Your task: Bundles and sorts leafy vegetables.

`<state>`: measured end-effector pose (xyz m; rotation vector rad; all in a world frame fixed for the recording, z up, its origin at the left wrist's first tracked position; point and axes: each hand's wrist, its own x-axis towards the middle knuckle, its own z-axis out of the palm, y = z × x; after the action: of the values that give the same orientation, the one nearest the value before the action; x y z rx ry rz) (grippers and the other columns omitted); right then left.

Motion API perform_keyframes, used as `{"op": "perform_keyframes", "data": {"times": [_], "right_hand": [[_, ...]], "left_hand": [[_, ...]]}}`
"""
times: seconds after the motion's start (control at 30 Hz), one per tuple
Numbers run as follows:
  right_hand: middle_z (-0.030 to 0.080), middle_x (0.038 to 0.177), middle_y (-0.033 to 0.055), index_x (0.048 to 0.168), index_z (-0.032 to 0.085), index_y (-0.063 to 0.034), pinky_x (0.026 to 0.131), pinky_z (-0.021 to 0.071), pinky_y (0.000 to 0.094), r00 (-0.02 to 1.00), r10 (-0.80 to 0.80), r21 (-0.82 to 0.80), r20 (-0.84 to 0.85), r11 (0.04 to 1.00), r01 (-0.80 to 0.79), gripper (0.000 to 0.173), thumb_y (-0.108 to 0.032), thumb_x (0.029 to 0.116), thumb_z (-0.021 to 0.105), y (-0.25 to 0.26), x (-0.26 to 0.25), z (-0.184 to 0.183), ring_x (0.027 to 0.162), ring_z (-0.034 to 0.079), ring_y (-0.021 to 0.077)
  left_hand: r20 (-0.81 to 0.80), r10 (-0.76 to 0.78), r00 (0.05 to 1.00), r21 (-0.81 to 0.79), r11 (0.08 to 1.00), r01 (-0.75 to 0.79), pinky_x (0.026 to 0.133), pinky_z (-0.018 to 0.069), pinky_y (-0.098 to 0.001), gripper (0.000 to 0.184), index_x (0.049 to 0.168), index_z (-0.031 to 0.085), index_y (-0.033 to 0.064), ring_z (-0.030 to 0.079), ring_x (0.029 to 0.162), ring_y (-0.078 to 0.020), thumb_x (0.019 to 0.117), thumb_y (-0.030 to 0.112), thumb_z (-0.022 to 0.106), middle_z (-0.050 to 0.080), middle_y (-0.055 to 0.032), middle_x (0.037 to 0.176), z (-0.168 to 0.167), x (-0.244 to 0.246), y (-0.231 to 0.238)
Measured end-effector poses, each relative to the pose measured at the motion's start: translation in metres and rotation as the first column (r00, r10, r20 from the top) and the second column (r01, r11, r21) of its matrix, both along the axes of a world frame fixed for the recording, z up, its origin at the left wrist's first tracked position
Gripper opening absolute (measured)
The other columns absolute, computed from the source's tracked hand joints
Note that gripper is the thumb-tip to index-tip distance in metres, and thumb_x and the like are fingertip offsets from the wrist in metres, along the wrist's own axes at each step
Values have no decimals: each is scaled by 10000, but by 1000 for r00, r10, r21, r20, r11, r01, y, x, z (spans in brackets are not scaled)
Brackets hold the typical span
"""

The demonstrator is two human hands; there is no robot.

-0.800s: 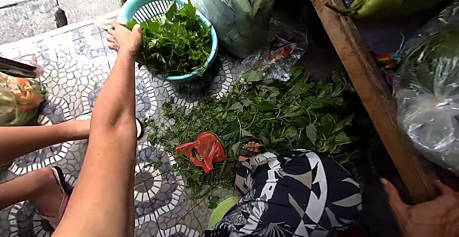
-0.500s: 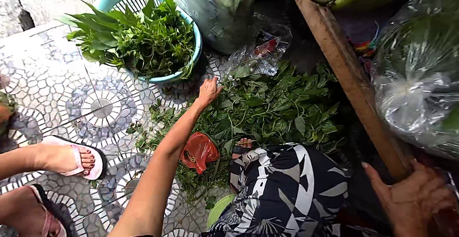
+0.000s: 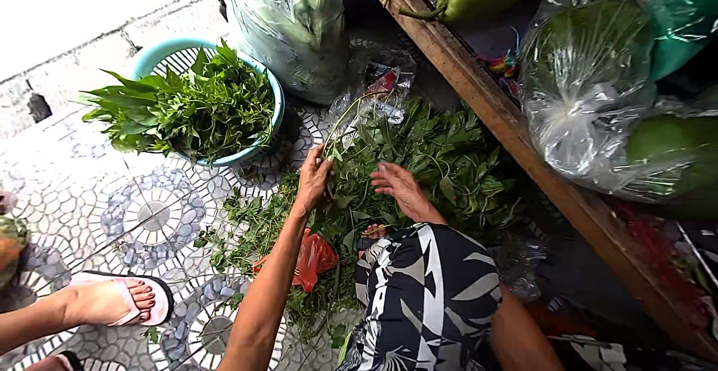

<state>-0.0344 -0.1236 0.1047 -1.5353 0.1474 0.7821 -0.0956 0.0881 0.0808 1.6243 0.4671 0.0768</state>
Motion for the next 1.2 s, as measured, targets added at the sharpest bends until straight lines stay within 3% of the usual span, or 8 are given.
{"op": "perform_keyframes", "data": {"times": [0.17, 0.4, 0.5, 0.6, 0.67, 0.8, 0.93, 1.2], "right_hand": [[416, 1561, 116, 1584, 288, -117, 1034, 505, 438, 976, -166, 371, -139, 905, 207, 534, -392, 1127, 319, 35, 11, -2, 1325, 531, 237], [670, 1159, 74, 1448, 425, -227, 732, 606, 365, 971, -195, 395, -137, 888, 234, 357, -273, 1098, 472, 23, 11, 13, 902, 700, 202], [628, 1192, 77, 1483, 384, -153, 732, 539, 280, 994, -68, 298, 91, 954, 38, 450, -133, 1056, 526, 17, 8, 33, 886, 622, 106], [645, 1154, 111, 1395, 445, 23, 901, 536, 278, 961, 69, 283, 269, 948, -148, 399, -4, 1009, 541, 16, 15, 48, 988, 635, 85], [639, 1143, 125, 1386, 466, 53, 908, 519, 269, 928, 115, 215, 354, 956, -200, 389, -10, 1012, 554, 11, 15, 65, 988, 621, 78], [598, 1318, 154, 1473, 439, -58, 895, 506, 343, 945, -88, 136, 314, 990, 47, 437, -304, 1114, 416, -15, 15, 114, 1088, 605, 158], [648, 843, -16, 1186, 593, -87, 451, 432, 175, 852, -488, 288, 187, 857, 427, 501, -434, 1133, 236, -71, 18, 141, 520, 532, 36], [513, 647, -82, 1002, 536, -150, 380, 323, 125, 827, -537, 523, -168, 662, 536, 327, -315, 1130, 285, -198, -13, 177, 417, 371, -15]], "left_hand": [[4, 107, 994, -364, 926, -98, 616, 549, -219, 360, 1412, 475, 38, 580, 620, -58, 1054, 40, 435, 612, -5, 894, 8, -38, -31], [-221, -420, 880, -124, 907, 401, 848, 548, -277, 336, 1345, 587, -12, 651, 905, -74, 1042, 121, 530, 685, -95, 1124, -11, -44, -42], [-236, -636, 735, -154, 771, 617, 1087, 469, -394, 822, 1586, 292, 18, 562, 1293, -219, 911, 211, 720, 543, -177, 1449, 21, -21, -27], [86, -439, 894, -260, 857, 446, 1009, 522, -334, 1245, 1598, 171, 96, 599, 1207, -114, 667, 569, 849, 581, -35, 1398, 44, 8, -19], [236, -292, 927, -311, 881, 357, 931, 550, -298, 1059, 1576, 157, 100, 637, 1056, -61, 850, 684, 661, 621, 14, 1254, 66, 37, -24], [330, -56, 942, -265, 953, 150, 767, 565, -237, 252, 1251, 576, 47, 641, 817, -45, 1101, 158, 406, 651, 23, 948, 129, 72, -50], [538, -17, 843, -115, 989, 93, 816, 553, -222, 225, 1164, 604, 58, 649, 868, -26, 1096, 110, 397, 675, 55, 957, 188, 72, -59], [399, -628, 668, 312, 778, 546, 820, 569, -266, 298, 1136, 640, 23, 661, 837, -47, 1093, 165, 381, 691, 36, 913, 259, 41, -139]]}}
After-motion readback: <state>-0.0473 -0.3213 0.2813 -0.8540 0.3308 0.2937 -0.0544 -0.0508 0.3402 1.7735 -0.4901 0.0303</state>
